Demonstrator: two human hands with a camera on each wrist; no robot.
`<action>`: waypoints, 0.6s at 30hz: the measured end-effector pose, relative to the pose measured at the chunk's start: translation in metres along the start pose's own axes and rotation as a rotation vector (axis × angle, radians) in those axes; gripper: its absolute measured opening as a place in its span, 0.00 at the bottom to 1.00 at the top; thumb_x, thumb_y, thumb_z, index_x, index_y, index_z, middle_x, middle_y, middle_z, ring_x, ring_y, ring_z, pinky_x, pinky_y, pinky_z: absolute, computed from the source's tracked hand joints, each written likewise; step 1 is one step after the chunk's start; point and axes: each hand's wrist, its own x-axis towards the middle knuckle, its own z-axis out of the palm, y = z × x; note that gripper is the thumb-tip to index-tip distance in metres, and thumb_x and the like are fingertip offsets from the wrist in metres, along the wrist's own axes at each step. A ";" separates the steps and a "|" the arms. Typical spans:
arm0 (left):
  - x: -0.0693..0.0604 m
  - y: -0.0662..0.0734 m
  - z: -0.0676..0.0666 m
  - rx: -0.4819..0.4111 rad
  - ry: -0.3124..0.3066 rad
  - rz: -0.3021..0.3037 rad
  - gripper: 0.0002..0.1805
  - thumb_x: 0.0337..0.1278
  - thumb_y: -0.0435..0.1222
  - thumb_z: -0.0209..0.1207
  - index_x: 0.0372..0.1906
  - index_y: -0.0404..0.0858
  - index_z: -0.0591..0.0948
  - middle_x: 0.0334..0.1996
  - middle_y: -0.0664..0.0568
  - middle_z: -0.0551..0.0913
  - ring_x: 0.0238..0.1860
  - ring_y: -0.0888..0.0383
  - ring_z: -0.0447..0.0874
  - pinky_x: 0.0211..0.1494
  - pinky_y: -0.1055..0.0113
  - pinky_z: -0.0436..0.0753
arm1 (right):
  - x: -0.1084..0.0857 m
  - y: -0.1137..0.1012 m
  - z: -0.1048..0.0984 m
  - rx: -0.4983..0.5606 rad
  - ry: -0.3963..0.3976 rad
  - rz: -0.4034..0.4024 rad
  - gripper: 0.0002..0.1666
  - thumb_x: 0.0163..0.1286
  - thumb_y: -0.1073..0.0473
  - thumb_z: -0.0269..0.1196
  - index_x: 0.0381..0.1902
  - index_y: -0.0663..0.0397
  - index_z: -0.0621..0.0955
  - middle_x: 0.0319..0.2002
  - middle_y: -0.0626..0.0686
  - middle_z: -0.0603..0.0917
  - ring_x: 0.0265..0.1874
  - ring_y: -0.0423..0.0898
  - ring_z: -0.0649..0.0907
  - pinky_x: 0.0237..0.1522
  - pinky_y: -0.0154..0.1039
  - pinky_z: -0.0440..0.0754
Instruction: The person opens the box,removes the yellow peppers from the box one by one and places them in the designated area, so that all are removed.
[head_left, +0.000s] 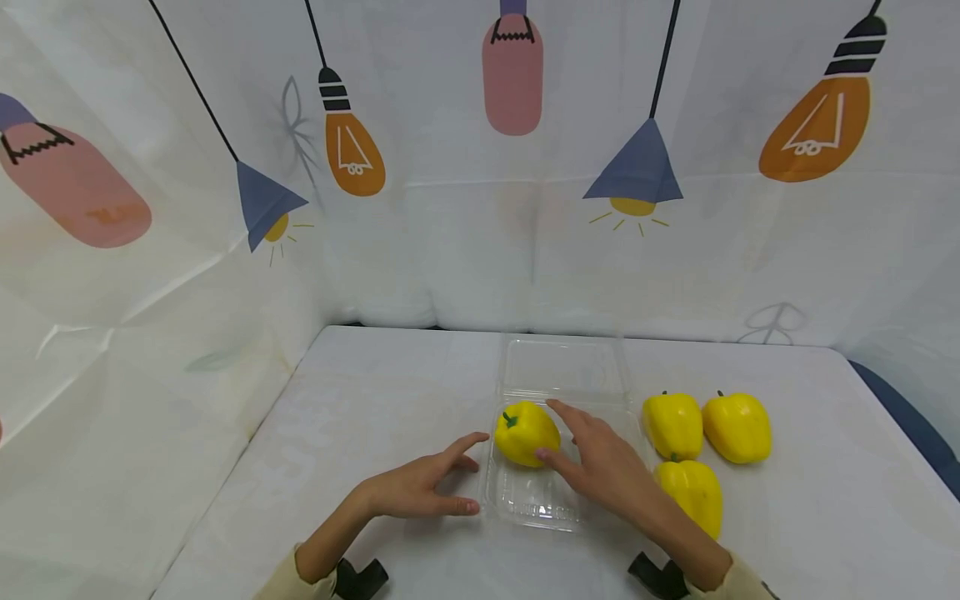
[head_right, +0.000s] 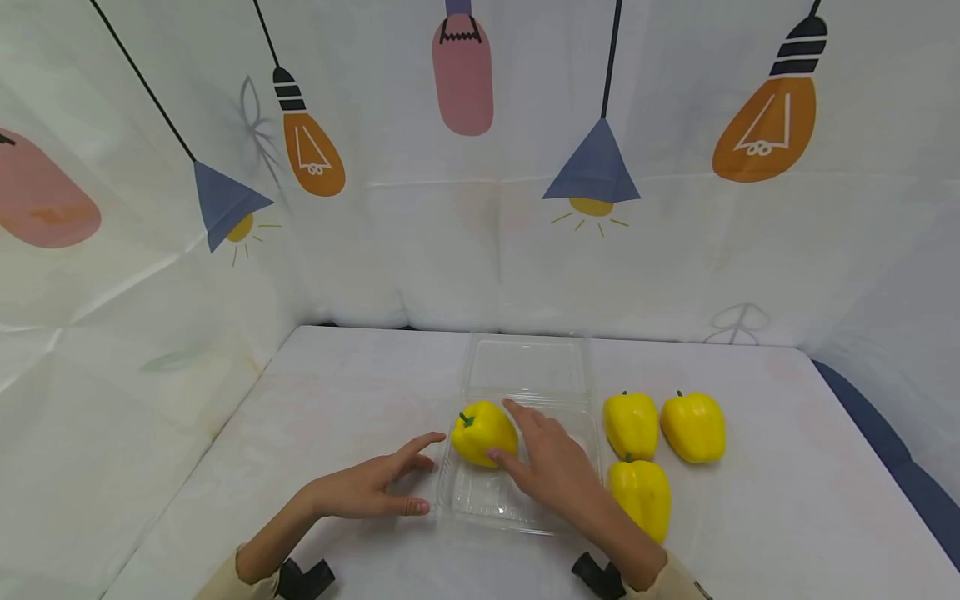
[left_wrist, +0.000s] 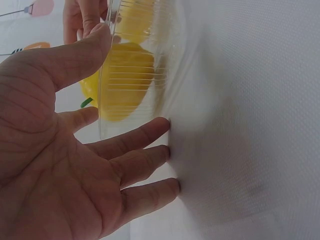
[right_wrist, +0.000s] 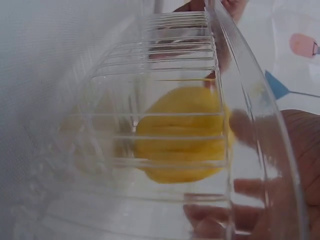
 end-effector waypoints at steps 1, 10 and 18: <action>0.000 0.000 0.000 0.001 0.000 -0.002 0.47 0.62 0.51 0.63 0.78 0.56 0.48 0.62 0.51 0.75 0.68 0.50 0.66 0.68 0.43 0.64 | 0.000 0.000 0.001 0.000 -0.001 -0.003 0.45 0.64 0.36 0.65 0.74 0.39 0.64 0.68 0.53 0.72 0.58 0.55 0.77 0.52 0.59 0.78; -0.001 0.000 0.000 0.002 -0.002 0.004 0.47 0.62 0.51 0.63 0.78 0.56 0.47 0.62 0.51 0.75 0.68 0.50 0.67 0.68 0.43 0.65 | 0.001 -0.006 0.003 -0.001 -0.006 -0.020 0.44 0.65 0.39 0.66 0.74 0.41 0.64 0.68 0.53 0.72 0.61 0.56 0.75 0.55 0.60 0.75; 0.000 0.000 0.000 -0.002 -0.002 -0.003 0.47 0.62 0.51 0.63 0.78 0.57 0.47 0.62 0.51 0.75 0.68 0.50 0.66 0.68 0.43 0.64 | 0.001 -0.011 0.005 0.001 -0.002 -0.040 0.43 0.66 0.43 0.67 0.74 0.43 0.64 0.68 0.53 0.71 0.62 0.56 0.74 0.57 0.60 0.74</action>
